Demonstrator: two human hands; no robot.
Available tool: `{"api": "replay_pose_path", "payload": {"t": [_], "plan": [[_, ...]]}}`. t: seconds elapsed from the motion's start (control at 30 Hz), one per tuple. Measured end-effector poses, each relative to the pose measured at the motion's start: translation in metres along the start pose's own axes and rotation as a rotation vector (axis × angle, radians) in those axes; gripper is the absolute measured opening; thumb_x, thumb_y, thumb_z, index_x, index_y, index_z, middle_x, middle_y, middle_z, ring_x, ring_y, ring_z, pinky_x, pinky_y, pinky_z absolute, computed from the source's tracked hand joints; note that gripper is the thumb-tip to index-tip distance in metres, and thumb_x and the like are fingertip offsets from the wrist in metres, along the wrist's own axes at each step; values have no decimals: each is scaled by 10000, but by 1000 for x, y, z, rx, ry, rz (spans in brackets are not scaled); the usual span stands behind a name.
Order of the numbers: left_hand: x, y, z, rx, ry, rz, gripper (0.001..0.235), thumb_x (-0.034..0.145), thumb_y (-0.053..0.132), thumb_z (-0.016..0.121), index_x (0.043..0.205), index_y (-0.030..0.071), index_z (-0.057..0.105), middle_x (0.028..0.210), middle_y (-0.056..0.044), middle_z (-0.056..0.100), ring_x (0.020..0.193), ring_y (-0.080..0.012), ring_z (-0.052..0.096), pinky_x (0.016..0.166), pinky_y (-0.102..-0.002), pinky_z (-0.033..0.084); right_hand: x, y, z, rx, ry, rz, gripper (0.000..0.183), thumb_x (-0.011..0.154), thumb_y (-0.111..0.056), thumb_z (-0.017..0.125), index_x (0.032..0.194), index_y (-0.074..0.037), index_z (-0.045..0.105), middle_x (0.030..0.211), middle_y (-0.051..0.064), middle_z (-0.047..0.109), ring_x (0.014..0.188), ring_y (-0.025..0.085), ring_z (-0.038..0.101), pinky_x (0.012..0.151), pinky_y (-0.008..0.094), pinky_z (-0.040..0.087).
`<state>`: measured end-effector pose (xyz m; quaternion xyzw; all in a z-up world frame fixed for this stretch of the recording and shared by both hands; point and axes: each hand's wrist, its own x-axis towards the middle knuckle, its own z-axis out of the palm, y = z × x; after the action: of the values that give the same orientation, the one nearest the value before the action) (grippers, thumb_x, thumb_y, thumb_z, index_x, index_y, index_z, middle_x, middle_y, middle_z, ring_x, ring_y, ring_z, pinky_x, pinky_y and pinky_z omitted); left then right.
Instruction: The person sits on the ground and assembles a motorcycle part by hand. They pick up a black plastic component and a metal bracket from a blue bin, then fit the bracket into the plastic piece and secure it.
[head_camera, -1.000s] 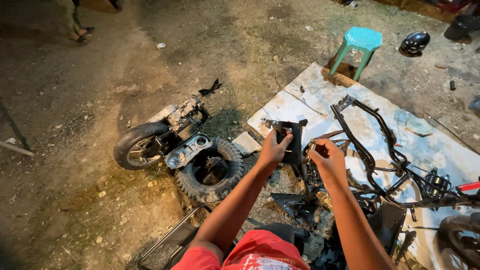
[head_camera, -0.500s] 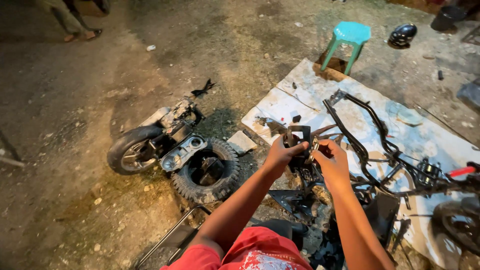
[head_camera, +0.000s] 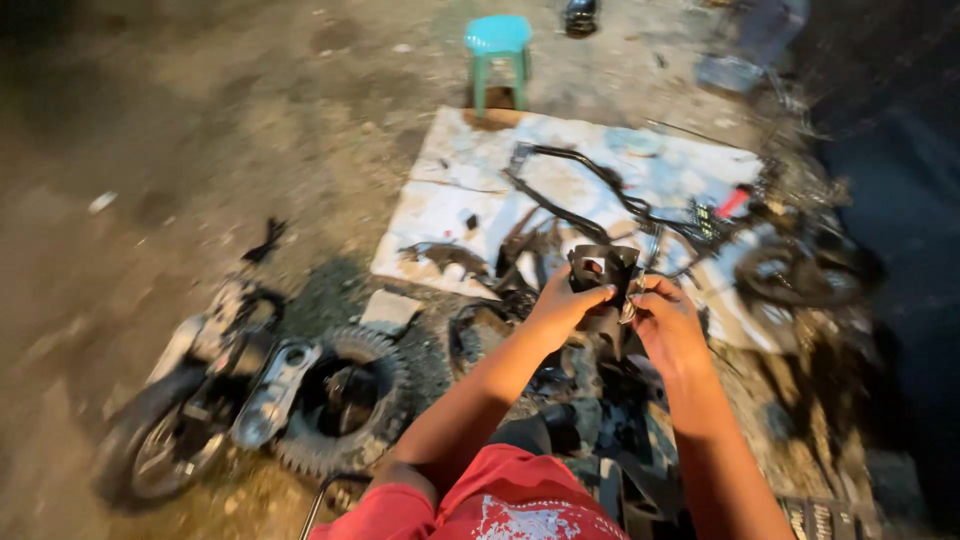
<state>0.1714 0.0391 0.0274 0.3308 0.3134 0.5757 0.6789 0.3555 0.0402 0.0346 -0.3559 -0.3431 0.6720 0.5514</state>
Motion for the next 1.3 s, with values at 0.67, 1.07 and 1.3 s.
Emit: {"api": "replay_pose_path", "payload": {"t": [0.67,1.07,1.3], "plan": [[4,-82,92,70,-369,-439,576,928,89,754,1429,182,486,1296,-54,616,1162,-219,634,843,-395,549,-150,-48,-81,248,270,-368,107,936,-95,620,1040,-68,625,945,54,646,838,181,634,741,325,523],[-15,-102,122,15,-661,-622,468,963,95,708,1405,118,557,1237,-32,654,1122,-217,652,888,-407,578,-235,-17,-132,294,606,-471,110,891,-53,603,992,-92,619,926,15,644,873,157,646,808,416,546],[-24,-138,129,156,-748,-865,357,998,175,690,1329,102,577,1158,-16,631,990,-197,641,791,-418,532,-274,17,-143,331,711,-585,231,858,-53,629,1088,-40,643,964,28,664,883,146,639,807,267,516]]}}
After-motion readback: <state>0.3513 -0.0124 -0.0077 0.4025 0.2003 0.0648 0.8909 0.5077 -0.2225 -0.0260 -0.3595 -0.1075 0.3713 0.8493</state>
